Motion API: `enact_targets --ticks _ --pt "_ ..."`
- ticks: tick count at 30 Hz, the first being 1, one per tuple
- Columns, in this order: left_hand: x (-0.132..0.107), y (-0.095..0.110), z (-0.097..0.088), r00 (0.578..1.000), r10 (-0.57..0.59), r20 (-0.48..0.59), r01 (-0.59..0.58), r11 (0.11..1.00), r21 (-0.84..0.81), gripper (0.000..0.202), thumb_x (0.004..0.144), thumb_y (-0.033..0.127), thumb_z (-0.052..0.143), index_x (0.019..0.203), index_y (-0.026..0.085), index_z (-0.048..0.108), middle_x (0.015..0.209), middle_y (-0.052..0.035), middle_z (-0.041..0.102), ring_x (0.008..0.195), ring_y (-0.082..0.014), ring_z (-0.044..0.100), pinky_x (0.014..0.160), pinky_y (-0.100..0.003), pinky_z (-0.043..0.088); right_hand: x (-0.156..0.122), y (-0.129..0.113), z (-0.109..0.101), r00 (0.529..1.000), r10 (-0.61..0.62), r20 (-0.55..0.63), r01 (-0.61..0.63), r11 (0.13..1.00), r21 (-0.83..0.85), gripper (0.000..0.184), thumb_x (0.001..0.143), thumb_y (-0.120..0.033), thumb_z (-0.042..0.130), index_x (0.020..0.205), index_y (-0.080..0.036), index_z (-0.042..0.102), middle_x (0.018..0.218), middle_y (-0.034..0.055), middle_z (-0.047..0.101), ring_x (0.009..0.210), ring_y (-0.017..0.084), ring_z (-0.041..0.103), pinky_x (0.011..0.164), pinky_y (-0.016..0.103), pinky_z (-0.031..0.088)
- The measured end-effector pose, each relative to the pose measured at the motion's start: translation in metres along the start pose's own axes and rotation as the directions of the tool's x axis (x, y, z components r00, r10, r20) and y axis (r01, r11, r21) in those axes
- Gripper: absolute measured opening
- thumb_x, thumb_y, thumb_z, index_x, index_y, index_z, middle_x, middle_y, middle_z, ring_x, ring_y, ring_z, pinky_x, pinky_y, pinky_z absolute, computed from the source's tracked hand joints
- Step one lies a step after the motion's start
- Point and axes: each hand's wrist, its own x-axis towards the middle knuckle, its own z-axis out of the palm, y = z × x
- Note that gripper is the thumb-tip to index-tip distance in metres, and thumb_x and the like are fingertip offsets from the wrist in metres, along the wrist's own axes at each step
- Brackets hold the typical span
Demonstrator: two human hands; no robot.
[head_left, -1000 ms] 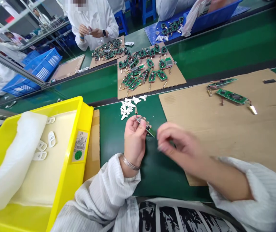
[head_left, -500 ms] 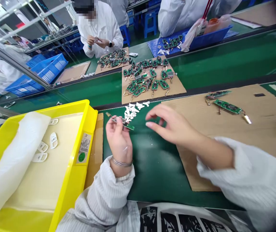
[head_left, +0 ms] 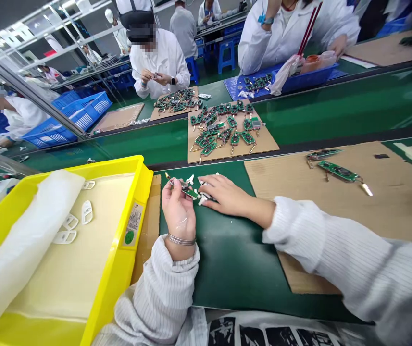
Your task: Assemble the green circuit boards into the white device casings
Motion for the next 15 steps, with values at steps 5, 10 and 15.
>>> enact_targets --ticks 5,10,15 --pt "-0.004 0.003 0.002 0.999 0.005 0.037 -0.006 1.0 0.015 0.027 0.072 0.026 0.08 0.089 0.019 0.059 0.084 0.0045 0.061 0.071 -0.0048 0.059 0.067 -0.018 0.044 -0.068 -0.008 -0.015 0.996 -0.07 0.06 0.066 0.996 0.055 0.043 0.09 -0.033 0.062 0.131 -0.023 0.056 0.15 0.0101 0.042 0.137 0.033 0.039 0.111 0.06 0.032" --pt "-0.008 0.0 0.005 0.996 -0.039 0.082 0.036 0.998 0.043 0.026 0.073 0.027 0.079 0.089 0.018 0.06 0.084 0.0024 0.061 0.072 -0.0063 0.058 0.066 -0.018 0.046 -0.086 0.005 -0.033 0.972 0.106 -0.209 -0.081 0.989 0.124 0.033 0.093 -0.011 0.043 0.118 -0.018 0.063 0.127 0.0112 0.063 0.119 0.026 0.057 0.102 0.053 0.045" --pt "-0.018 -0.008 0.007 0.946 -0.226 0.233 0.194 0.969 0.153 0.032 0.074 0.034 0.078 0.097 0.016 0.065 0.088 -0.0017 0.063 0.073 -0.0089 0.059 0.065 -0.02 0.047 -0.077 0.016 -0.026 0.985 0.108 -0.137 -0.098 0.992 0.075 0.029 0.088 -0.007 0.05 0.107 -0.016 0.07 0.107 0.0108 0.07 0.102 0.026 0.064 0.091 0.045 0.053"
